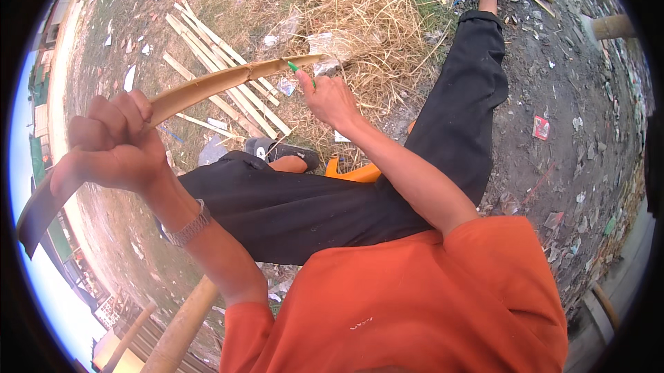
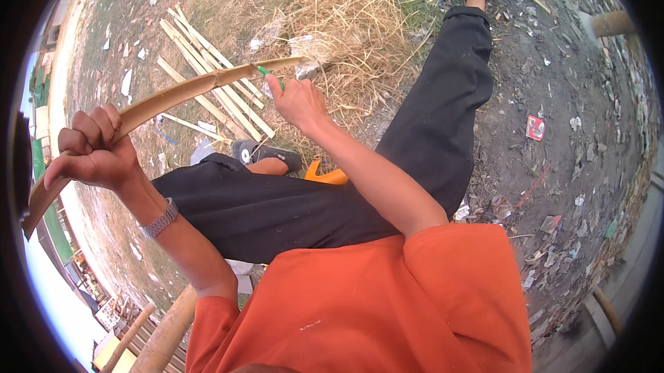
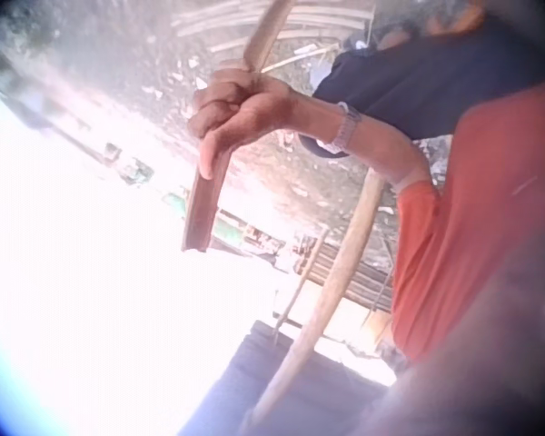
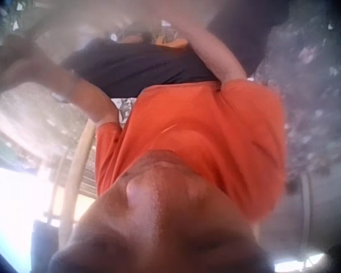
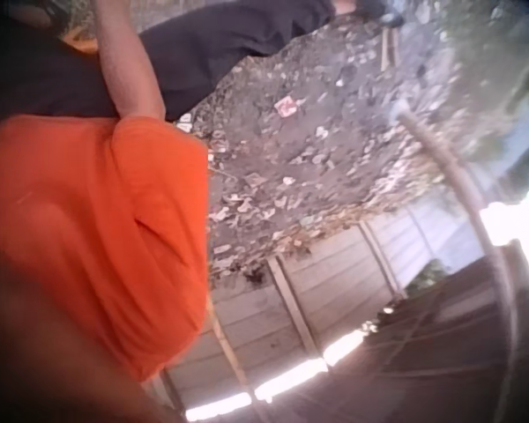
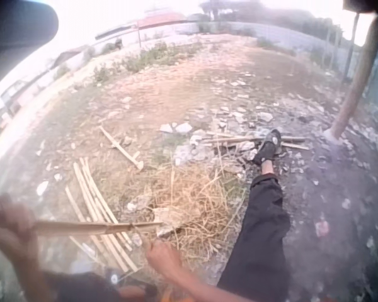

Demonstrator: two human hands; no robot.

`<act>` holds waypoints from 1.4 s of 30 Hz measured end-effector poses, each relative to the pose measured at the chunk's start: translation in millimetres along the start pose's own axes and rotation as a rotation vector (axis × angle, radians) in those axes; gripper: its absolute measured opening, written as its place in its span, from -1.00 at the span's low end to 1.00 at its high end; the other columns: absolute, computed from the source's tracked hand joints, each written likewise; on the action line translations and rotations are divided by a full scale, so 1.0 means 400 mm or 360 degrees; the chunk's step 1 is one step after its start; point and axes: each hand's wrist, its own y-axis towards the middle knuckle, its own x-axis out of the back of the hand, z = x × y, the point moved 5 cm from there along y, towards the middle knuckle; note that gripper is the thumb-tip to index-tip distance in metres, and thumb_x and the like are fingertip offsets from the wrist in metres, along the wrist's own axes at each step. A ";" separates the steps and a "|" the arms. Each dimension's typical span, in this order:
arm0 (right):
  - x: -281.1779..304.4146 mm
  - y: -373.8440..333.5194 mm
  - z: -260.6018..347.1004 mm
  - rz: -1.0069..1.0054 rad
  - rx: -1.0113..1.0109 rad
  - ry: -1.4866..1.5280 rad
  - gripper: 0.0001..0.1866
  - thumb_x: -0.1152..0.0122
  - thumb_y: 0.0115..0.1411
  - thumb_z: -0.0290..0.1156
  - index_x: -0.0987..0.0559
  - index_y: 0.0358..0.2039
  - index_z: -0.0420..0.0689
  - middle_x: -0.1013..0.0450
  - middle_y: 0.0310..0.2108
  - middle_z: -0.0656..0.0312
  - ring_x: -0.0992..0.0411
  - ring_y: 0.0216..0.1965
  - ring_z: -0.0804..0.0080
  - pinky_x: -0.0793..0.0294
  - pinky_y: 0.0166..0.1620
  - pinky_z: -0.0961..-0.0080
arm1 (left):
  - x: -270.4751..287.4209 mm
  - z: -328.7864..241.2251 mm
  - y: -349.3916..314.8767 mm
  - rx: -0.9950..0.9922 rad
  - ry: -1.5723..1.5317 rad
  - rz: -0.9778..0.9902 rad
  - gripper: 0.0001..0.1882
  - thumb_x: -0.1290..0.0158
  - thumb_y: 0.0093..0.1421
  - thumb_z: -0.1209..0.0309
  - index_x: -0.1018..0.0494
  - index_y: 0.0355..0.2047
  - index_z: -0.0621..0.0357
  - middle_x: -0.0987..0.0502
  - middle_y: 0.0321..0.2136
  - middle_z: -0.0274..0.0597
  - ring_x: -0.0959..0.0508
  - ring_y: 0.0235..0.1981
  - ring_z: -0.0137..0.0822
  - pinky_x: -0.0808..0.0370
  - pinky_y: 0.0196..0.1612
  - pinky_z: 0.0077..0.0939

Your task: The person sits on a small stool outdoors and uses a green-handled knife to shave and smooth a long, thin bamboo stick. They hold the stick with their left hand and repeatedly scrape its surface with the knife in their right hand, rotating the stick to work on different sides.

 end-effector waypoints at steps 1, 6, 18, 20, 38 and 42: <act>-0.006 0.011 -0.032 -0.0041 -0.0124 -0.0018 -0.22 0.34 0.26 0.17 -0.58 -0.52 -0.34 -0.43 -0.63 -0.20 -0.49 -0.48 -0.08 -0.45 -0.35 0.08 | -0.005 -0.003 0.001 0.0017 0.0031 -0.0004 -0.30 0.33 0.03 -0.42 0.09 -0.76 -0.07 0.13 -0.79 -0.47 0.08 -0.79 -0.52 -0.08 -0.64 -0.55; -0.027 0.066 -0.273 -0.0245 -0.0354 -0.0189 -0.21 0.37 0.28 0.15 -0.57 -0.61 -0.32 -0.44 -0.64 -0.13 -0.47 -0.51 0.00 -0.43 -0.37 0.14 | -0.025 -0.001 0.007 0.0047 -0.0141 0.0184 -0.30 0.31 -0.03 -0.43 0.08 -0.76 -0.05 0.11 -0.80 -0.47 0.12 -0.77 -0.52 0.02 -0.63 -0.58; 0.032 -0.059 0.055 -0.0270 0.0131 0.0066 -0.25 0.34 0.29 0.11 -0.53 -0.61 -0.35 -0.42 -0.64 -0.19 -0.43 -0.52 -0.13 -0.40 -0.35 0.06 | -0.046 0.010 0.013 0.0003 -0.0262 0.0361 -0.30 0.33 -0.05 -0.44 0.05 -0.73 -0.03 0.08 -0.79 -0.46 0.08 -0.79 -0.52 -0.03 -0.66 -0.56; 0.008 -0.019 -0.039 -0.0009 -0.0251 0.0081 -0.23 0.36 0.28 0.12 -0.56 -0.58 -0.35 -0.43 -0.61 -0.20 -0.46 -0.49 -0.12 -0.41 -0.35 0.06 | -0.043 0.002 0.022 0.0016 -0.0192 0.0274 -0.30 0.33 -0.04 -0.43 0.05 -0.73 -0.03 0.09 -0.79 -0.46 0.07 -0.80 -0.52 -0.04 -0.66 -0.56; 0.028 -0.067 -0.032 -0.0066 -0.0063 0.0280 -0.22 0.35 0.31 0.05 -0.49 -0.70 -0.41 -0.34 -0.74 -0.20 -0.39 -0.59 -0.14 -0.38 -0.37 0.06 | -0.047 -0.003 0.010 -0.0006 -0.0109 0.0083 -0.29 0.38 -0.02 -0.45 0.07 -0.74 -0.03 0.11 -0.80 -0.46 0.12 -0.77 -0.50 0.01 -0.62 -0.56; 0.017 -0.064 -0.008 -0.0090 -0.0043 0.0312 -0.23 0.33 0.31 0.05 -0.46 -0.73 -0.39 -0.31 -0.76 -0.24 -0.36 -0.63 -0.13 -0.33 -0.40 0.03 | -0.063 0.003 0.009 0.0014 -0.0144 0.0115 -0.27 0.38 -0.05 -0.47 0.06 -0.75 -0.03 0.10 -0.79 -0.45 0.12 -0.76 -0.50 0.00 -0.61 -0.56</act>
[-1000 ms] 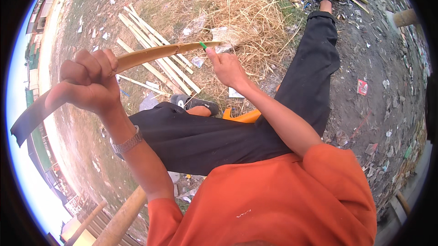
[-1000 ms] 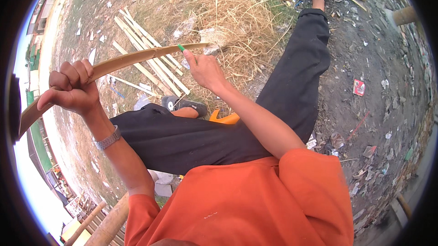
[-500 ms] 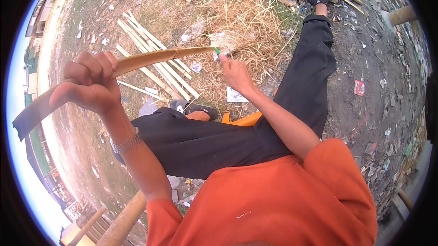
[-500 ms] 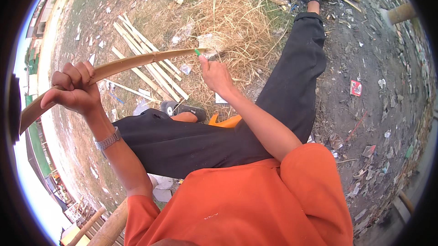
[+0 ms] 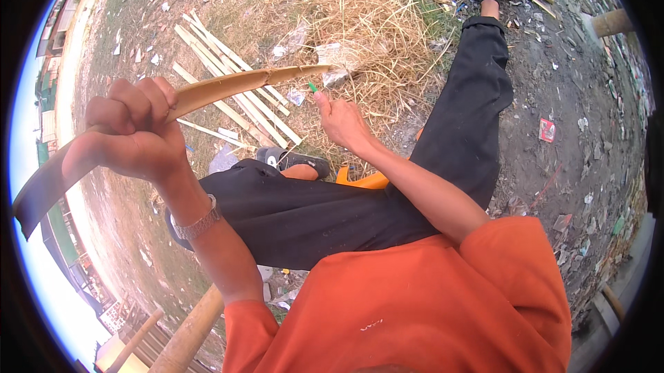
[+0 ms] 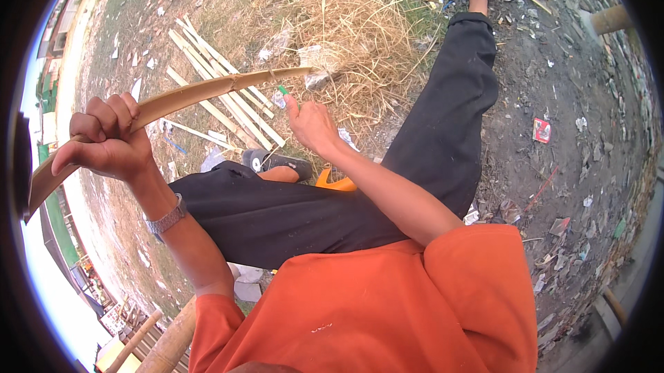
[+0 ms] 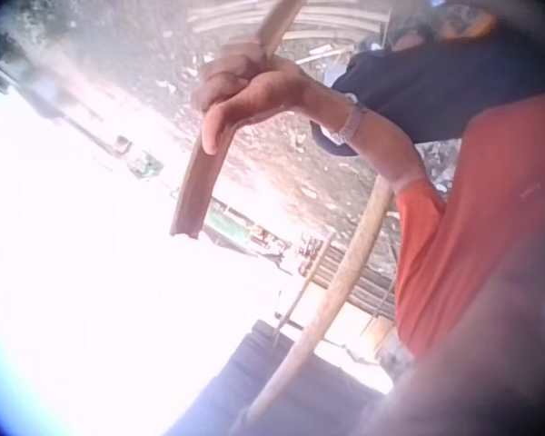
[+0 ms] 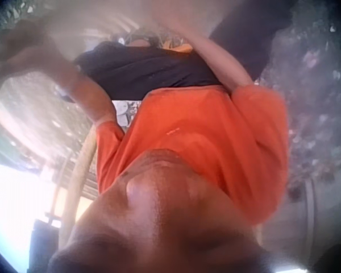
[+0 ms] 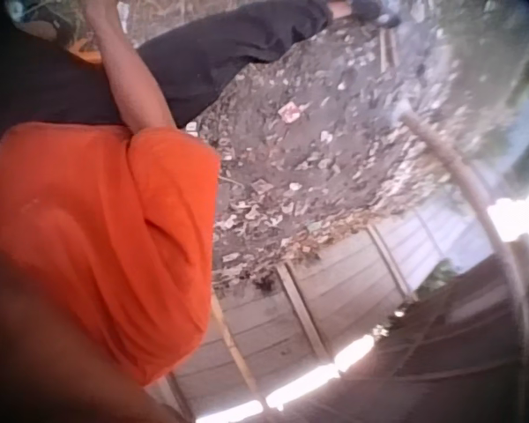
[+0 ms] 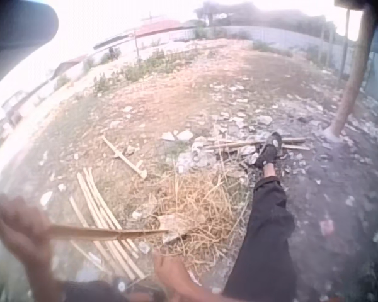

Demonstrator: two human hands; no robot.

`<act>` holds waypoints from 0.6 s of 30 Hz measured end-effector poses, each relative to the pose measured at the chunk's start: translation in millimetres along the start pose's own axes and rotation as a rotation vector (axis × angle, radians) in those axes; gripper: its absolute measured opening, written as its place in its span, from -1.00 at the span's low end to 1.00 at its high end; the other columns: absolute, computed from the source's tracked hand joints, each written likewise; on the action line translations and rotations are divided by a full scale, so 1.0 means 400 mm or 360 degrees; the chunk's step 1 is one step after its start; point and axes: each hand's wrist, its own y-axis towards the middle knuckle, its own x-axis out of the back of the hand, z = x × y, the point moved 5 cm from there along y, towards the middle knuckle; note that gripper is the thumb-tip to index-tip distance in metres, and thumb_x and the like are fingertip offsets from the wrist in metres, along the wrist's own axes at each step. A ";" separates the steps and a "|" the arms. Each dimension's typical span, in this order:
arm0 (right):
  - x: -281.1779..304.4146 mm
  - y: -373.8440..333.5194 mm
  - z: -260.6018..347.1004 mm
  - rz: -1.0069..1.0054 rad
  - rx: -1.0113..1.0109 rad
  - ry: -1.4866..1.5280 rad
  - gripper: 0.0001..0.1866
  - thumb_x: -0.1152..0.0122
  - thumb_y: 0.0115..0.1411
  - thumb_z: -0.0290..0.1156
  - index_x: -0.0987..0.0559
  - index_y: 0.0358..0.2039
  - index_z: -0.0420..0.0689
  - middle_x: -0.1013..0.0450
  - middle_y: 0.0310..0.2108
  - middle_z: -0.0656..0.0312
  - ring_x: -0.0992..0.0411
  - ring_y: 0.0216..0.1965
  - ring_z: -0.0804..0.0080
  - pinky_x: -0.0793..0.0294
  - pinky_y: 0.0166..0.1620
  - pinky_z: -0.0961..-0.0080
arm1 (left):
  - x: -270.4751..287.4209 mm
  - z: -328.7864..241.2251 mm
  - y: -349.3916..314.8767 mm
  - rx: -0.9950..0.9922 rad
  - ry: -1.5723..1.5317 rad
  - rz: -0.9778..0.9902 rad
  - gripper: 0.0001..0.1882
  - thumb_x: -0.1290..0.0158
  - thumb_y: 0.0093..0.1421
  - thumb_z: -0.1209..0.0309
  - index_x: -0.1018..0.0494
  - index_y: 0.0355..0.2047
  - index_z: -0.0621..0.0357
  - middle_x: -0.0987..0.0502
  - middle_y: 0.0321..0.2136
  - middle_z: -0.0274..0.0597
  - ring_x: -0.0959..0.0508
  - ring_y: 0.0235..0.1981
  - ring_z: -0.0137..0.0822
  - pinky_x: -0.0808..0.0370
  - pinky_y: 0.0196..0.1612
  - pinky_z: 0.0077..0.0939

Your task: The person sits on a small stool outdoors and uses a green-handled knife to shave and smooth a long, thin bamboo stick. They hold the stick with their left hand and repeatedly scrape its surface with the knife in their right hand, rotating the stick to work on different sides.

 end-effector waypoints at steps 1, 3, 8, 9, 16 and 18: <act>-0.002 0.008 -0.011 0.0013 -0.0075 -0.0022 -0.23 0.32 0.30 0.05 -0.46 -0.73 -0.40 -0.30 -0.76 -0.25 -0.35 -0.64 -0.15 -0.33 -0.40 0.03 | -0.004 0.002 0.004 0.0007 -0.0024 0.0013 -0.27 0.38 -0.06 -0.48 0.06 -0.75 -0.03 0.10 -0.79 -0.45 0.12 -0.76 -0.50 0.00 -0.61 -0.56; 0.011 -0.001 -0.004 -0.0035 0.0037 0.0067 -0.23 0.31 0.29 0.06 -0.47 -0.72 -0.40 -0.31 -0.75 -0.25 -0.37 -0.63 -0.16 -0.34 -0.40 0.03 | -0.004 -0.009 -0.002 0.0007 0.0041 0.0002 -0.27 0.38 -0.05 -0.48 0.06 -0.74 -0.02 0.10 -0.79 -0.45 0.11 -0.76 -0.50 0.00 -0.61 -0.56; -0.017 0.008 -0.040 0.0032 -0.0109 0.0002 -0.24 0.30 0.29 0.05 -0.46 -0.72 -0.41 -0.33 -0.73 -0.28 -0.38 -0.61 -0.20 -0.36 -0.37 0.02 | -0.011 -0.012 -0.006 -0.0008 0.0063 -0.0034 -0.26 0.37 -0.06 -0.48 0.06 -0.75 -0.02 0.10 -0.79 -0.45 0.11 -0.76 -0.50 0.00 -0.60 -0.56; -0.010 0.009 -0.034 0.0032 -0.0076 -0.0001 -0.24 0.30 0.29 0.05 -0.47 -0.72 -0.41 -0.34 -0.73 -0.28 -0.38 -0.61 -0.19 -0.36 -0.37 0.02 | -0.002 -0.011 -0.010 0.0012 0.0070 -0.0039 -0.26 0.36 -0.06 -0.48 0.07 -0.75 -0.02 0.10 -0.79 -0.45 0.11 -0.77 -0.50 0.00 -0.60 -0.56; -0.019 0.062 -0.075 0.0047 -0.0101 -0.0081 -0.23 0.31 0.30 0.06 -0.49 -0.71 -0.41 -0.37 -0.69 -0.26 -0.42 -0.58 -0.12 -0.38 -0.34 0.03 | 0.005 -0.004 -0.003 0.0013 -0.0002 -0.0025 -0.26 0.35 -0.07 -0.48 0.08 -0.75 -0.02 0.11 -0.79 -0.46 0.12 -0.76 -0.50 0.01 -0.61 -0.56; -0.003 0.060 -0.064 0.0109 -0.0134 -0.0069 -0.23 0.33 0.30 0.05 -0.51 -0.68 -0.42 -0.40 -0.65 -0.26 -0.43 -0.54 -0.14 -0.38 -0.32 0.02 | 0.007 -0.012 -0.008 0.0015 0.0066 -0.0051 -0.26 0.34 -0.08 -0.48 0.07 -0.75 -0.02 0.11 -0.79 -0.46 0.12 -0.75 -0.50 0.02 -0.61 -0.56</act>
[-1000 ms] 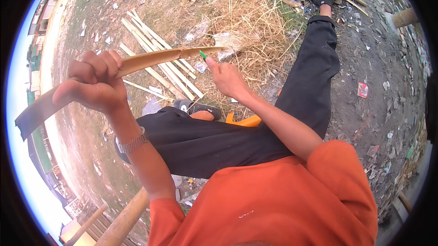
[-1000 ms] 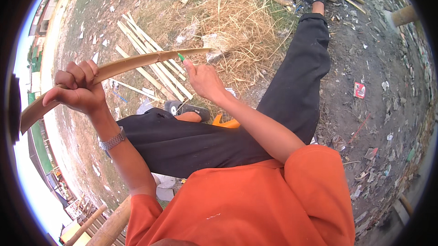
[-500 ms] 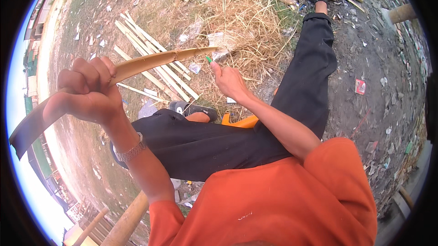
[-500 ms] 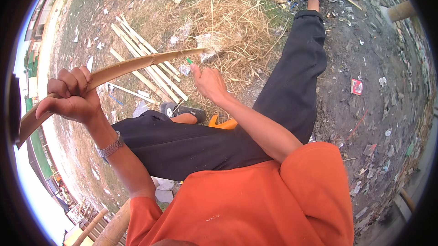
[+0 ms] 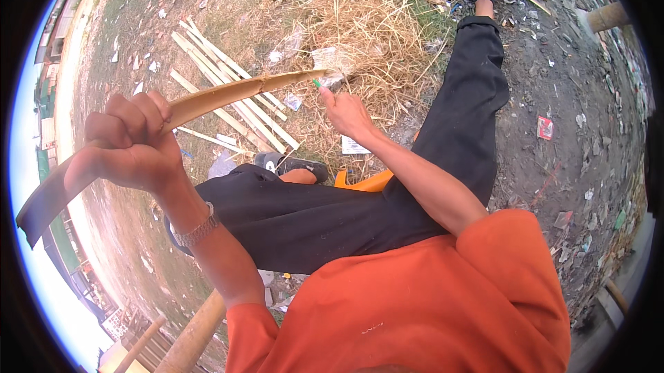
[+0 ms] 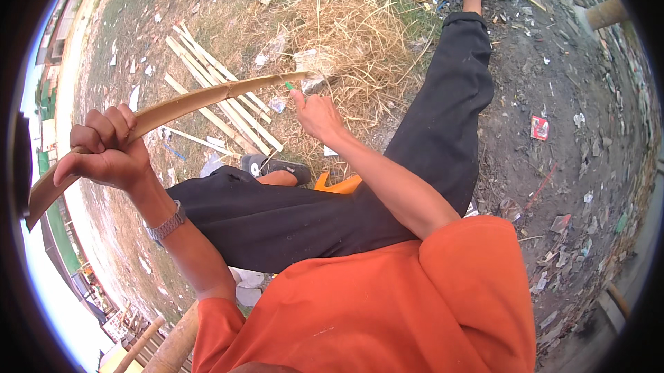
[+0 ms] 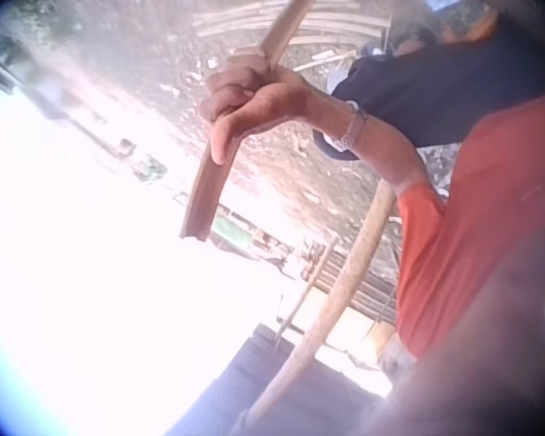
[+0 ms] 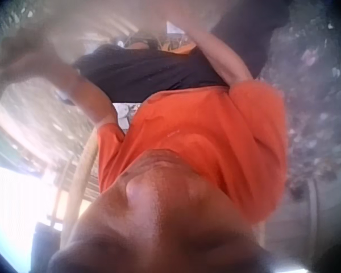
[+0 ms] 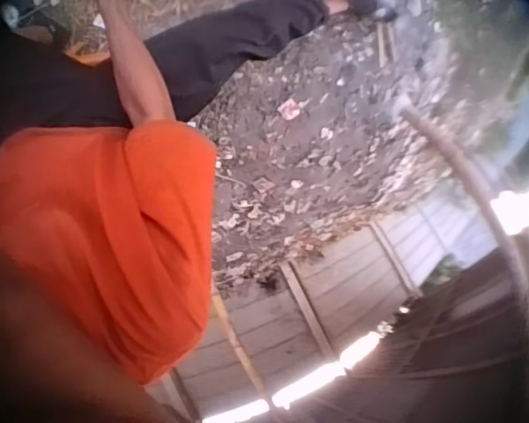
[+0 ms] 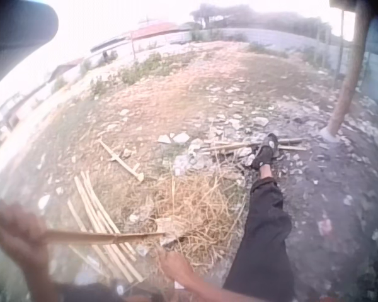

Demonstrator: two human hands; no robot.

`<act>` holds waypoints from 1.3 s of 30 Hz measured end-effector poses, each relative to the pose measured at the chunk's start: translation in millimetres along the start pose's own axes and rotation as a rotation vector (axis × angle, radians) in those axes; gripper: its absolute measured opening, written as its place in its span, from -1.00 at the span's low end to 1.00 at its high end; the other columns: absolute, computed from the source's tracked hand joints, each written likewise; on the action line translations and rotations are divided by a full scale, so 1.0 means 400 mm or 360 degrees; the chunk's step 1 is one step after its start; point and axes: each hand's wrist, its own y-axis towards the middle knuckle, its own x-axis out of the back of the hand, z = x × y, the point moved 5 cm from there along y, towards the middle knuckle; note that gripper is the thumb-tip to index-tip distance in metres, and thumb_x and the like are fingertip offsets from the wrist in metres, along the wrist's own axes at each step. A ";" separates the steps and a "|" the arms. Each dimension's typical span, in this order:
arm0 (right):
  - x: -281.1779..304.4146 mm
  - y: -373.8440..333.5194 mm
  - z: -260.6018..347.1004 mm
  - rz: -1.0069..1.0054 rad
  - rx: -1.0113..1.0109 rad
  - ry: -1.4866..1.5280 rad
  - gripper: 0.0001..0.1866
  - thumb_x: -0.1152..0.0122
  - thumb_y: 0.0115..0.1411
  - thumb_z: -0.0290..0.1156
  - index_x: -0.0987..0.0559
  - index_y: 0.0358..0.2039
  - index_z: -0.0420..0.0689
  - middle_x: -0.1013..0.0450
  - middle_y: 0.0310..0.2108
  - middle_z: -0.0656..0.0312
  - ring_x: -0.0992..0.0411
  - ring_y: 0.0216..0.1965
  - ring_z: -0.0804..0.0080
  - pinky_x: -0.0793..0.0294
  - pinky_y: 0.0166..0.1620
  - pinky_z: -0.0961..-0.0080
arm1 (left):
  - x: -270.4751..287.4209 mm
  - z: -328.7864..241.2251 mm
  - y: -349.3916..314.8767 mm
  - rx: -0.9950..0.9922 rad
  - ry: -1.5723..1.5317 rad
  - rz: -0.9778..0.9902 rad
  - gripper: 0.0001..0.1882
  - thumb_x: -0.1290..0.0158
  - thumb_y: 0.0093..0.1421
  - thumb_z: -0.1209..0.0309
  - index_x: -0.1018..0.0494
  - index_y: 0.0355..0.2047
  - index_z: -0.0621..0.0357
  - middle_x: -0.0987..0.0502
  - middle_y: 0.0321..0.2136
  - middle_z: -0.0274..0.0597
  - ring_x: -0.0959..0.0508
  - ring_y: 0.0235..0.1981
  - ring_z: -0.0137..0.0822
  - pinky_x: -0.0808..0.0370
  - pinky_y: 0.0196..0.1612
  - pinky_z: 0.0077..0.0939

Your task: The person sits on a small stool outdoors and uses a green-handled knife to shave and smooth a long, thin bamboo stick. They hold the stick with their left hand and repeatedly scrape its surface with the knife in their right hand, rotating the stick to work on different sides.

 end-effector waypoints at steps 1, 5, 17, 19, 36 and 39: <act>-0.011 0.007 -0.008 -0.0035 0.0029 0.0001 -0.23 0.33 0.30 0.05 -0.51 -0.67 -0.42 -0.40 -0.65 -0.26 -0.44 -0.54 -0.13 -0.39 -0.32 0.03 | 0.001 -0.002 -0.007 0.0008 0.0038 -0.0018 -0.26 0.34 -0.08 -0.48 0.07 -0.75 -0.02 0.11 -0.79 -0.46 0.13 -0.75 -0.50 0.02 -0.62 -0.56; -0.034 0.058 -0.064 -0.0084 -0.0037 -0.0054 -0.22 0.35 0.29 0.06 -0.52 -0.64 -0.42 -0.41 -0.62 -0.28 -0.45 -0.50 -0.13 -0.40 -0.30 0.04 | 0.000 0.008 -0.006 0.0015 -0.0124 0.0030 -0.27 0.33 -0.07 -0.47 0.06 -0.75 -0.03 0.11 -0.80 -0.47 0.11 -0.77 -0.53 0.04 -0.64 -0.58; -0.105 0.071 -0.034 -0.0078 0.0207 -0.0046 -0.27 0.34 0.25 0.12 -0.58 -0.46 -0.33 -0.40 -0.45 -0.41 -0.40 -0.27 -0.32 -0.34 -0.14 -0.01 | 0.030 -0.024 -0.013 -0.0126 -0.0120 0.0160 -0.34 0.21 0.01 -0.33 -0.02 -0.69 0.03 0.02 -0.82 -0.46 0.01 -0.86 -0.55 -0.07 -0.77 -0.58; -0.063 0.078 -0.088 -0.0206 0.0150 -0.0143 -0.26 0.34 0.25 0.12 -0.57 -0.47 -0.36 -0.40 -0.46 -0.41 -0.40 -0.28 -0.32 -0.34 -0.13 0.00 | -0.008 -0.005 0.000 -0.0136 -0.0237 0.0267 -0.34 0.17 0.01 -0.32 -0.04 -0.70 0.04 0.02 -0.82 -0.46 0.00 -0.85 -0.56 -0.08 -0.76 -0.59; -0.095 0.142 -0.137 -0.0235 0.0047 -0.0187 -0.19 0.37 0.26 0.15 -0.54 -0.51 -0.44 -0.39 -0.49 -0.43 -0.41 -0.30 -0.34 -0.38 -0.15 0.01 | 0.066 0.010 -0.007 -0.0046 -0.0192 0.0100 -0.32 0.35 0.03 -0.39 0.00 -0.69 0.02 0.07 -0.77 -0.45 0.03 -0.80 -0.52 -0.06 -0.66 -0.55; -0.083 0.118 -0.124 -0.0184 0.0025 -0.0232 -0.20 0.36 0.25 0.15 -0.55 -0.49 -0.44 -0.40 -0.43 -0.43 -0.40 -0.26 -0.35 -0.37 -0.12 0.01 | 0.112 0.030 0.000 -0.0025 -0.0213 0.0040 -0.32 0.35 0.04 -0.38 0.00 -0.69 0.02 0.07 -0.77 -0.45 0.04 -0.79 -0.51 -0.09 -0.64 -0.53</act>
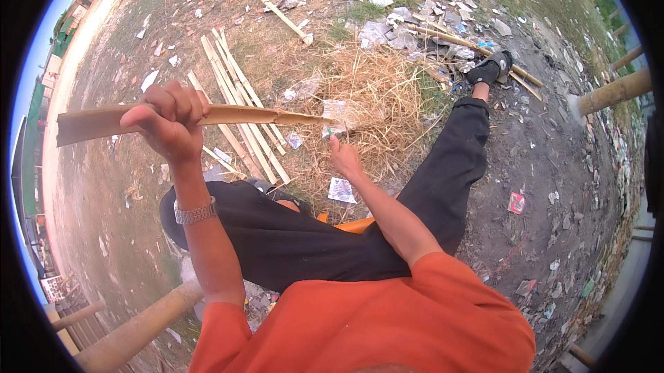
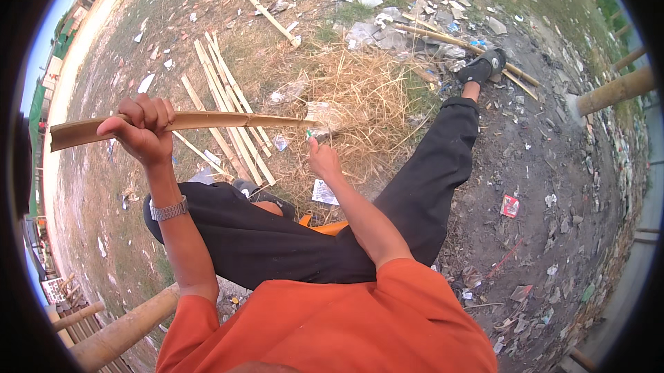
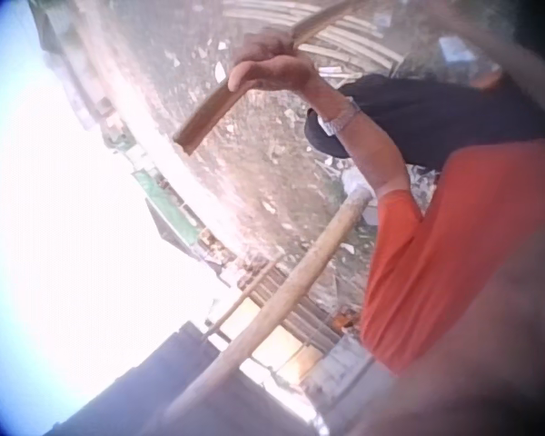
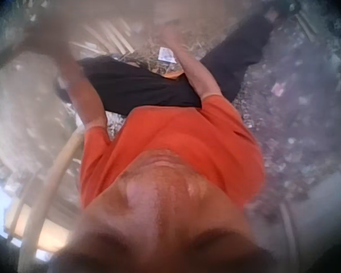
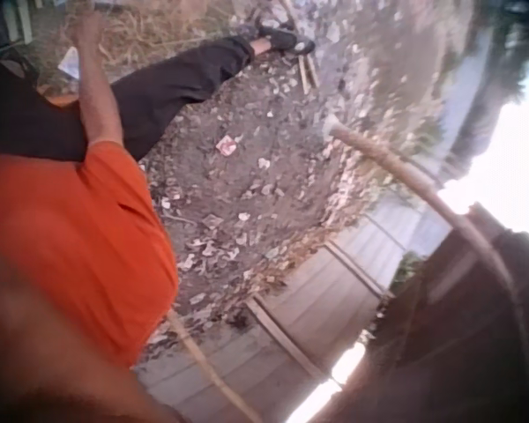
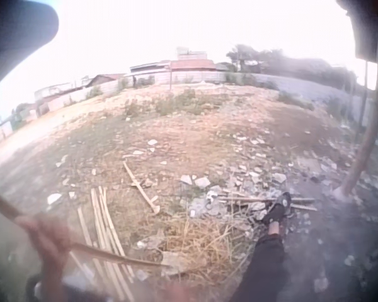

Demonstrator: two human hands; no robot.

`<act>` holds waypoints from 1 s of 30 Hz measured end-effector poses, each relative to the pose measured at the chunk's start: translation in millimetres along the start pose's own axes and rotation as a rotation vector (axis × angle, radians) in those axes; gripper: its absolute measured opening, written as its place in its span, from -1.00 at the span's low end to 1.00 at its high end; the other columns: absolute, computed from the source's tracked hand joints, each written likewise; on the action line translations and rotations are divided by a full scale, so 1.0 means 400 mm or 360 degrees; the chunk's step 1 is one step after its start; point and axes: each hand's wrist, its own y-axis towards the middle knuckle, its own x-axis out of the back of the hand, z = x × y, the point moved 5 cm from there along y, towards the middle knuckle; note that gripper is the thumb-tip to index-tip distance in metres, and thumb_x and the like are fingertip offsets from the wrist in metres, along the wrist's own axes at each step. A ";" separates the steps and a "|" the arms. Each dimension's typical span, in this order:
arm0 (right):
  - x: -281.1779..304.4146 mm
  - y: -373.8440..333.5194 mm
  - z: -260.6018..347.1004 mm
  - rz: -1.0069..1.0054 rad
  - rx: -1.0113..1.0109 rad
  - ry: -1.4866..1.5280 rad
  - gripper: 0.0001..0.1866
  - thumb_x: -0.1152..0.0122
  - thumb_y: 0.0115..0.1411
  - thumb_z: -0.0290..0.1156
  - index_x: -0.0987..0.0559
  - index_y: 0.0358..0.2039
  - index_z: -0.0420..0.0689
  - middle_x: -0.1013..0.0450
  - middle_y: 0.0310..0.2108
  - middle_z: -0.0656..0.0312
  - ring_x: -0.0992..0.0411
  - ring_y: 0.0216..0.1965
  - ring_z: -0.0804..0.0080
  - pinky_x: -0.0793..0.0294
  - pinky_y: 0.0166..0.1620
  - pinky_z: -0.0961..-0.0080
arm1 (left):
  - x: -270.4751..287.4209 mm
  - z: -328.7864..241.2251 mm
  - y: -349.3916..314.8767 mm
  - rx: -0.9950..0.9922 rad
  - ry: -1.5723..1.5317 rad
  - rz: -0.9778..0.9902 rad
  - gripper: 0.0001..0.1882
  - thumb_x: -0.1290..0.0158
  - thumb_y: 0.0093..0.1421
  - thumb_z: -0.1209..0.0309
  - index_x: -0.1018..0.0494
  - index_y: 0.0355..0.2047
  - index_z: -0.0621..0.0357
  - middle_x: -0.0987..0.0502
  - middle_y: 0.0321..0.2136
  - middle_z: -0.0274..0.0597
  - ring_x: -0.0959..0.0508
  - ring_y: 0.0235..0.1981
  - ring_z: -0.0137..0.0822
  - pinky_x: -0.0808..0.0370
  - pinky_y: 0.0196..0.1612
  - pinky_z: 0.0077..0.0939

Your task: The person sits on a small stool outdoors and uses a green-handled knife to shave and smooth a long, thin bamboo stick. They hold the stick with their left hand and repeatedly scrape its surface with the knife in their right hand, rotating the stick to work on different sides.

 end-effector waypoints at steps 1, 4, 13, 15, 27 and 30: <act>0.000 0.000 -0.004 0.0014 -0.0013 -0.0026 -0.20 0.35 0.25 0.14 -0.55 -0.46 -0.44 -0.41 -0.39 -0.43 -0.40 -0.23 -0.33 -0.35 -0.09 0.00 | 0.000 0.003 0.001 -0.0012 0.0007 0.0017 -0.32 0.34 0.04 -0.38 0.00 -0.69 0.01 0.07 -0.77 -0.45 0.04 -0.80 -0.51 -0.10 -0.64 -0.53; -0.024 0.039 -0.108 -0.0010 -0.0177 -0.0070 -0.21 0.34 0.25 0.14 -0.56 -0.41 -0.44 -0.42 -0.35 -0.40 -0.41 -0.20 -0.29 -0.34 -0.06 0.00 | -0.036 0.008 0.002 -0.0006 0.0003 0.0055 -0.32 0.33 0.03 -0.38 0.00 -0.69 0.01 0.07 -0.78 -0.45 0.04 -0.80 -0.51 -0.10 -0.64 -0.54; -0.017 0.062 -0.063 -0.0020 -0.0093 -0.0011 -0.17 0.39 0.26 0.17 -0.54 -0.45 -0.47 -0.42 -0.44 -0.38 -0.43 -0.29 -0.26 -0.33 -0.12 -0.02 | -0.010 0.001 0.005 0.0006 0.0029 -0.0032 -0.31 0.37 0.03 -0.40 0.03 -0.70 0.01 0.08 -0.76 -0.46 0.05 -0.78 -0.53 -0.03 -0.66 -0.56; -0.033 0.071 -0.092 -0.0109 -0.0189 -0.0022 -0.16 0.38 0.25 0.17 -0.54 -0.43 -0.49 -0.43 -0.39 -0.38 -0.42 -0.23 -0.27 -0.35 -0.10 0.01 | -0.024 0.006 0.014 0.0007 0.0008 -0.0014 -0.31 0.37 0.03 -0.40 0.02 -0.70 0.00 0.08 -0.77 -0.45 0.05 -0.78 -0.53 -0.04 -0.66 -0.56; -0.068 0.072 -0.113 -0.0113 -0.0366 -0.0033 -0.17 0.43 0.27 0.15 -0.53 -0.32 -0.49 -0.41 -0.25 -0.38 -0.38 -0.11 -0.26 -0.32 -0.01 0.06 | -0.054 -0.016 0.008 -0.0017 0.0162 -0.0403 -0.35 0.37 0.16 -0.31 0.01 -0.70 0.00 0.07 -0.78 -0.43 0.04 -0.79 -0.51 -0.05 -0.64 -0.56; -0.064 0.066 -0.100 -0.0013 -0.0413 -0.0113 -0.18 0.42 0.27 0.14 -0.51 -0.27 -0.49 -0.40 -0.21 -0.38 -0.37 -0.07 -0.23 -0.31 0.02 0.06 | -0.028 -0.019 0.006 -0.0007 0.0205 -0.0530 -0.35 0.37 0.16 -0.31 0.01 -0.69 -0.01 0.06 -0.77 -0.43 0.02 -0.78 -0.51 -0.07 -0.61 -0.57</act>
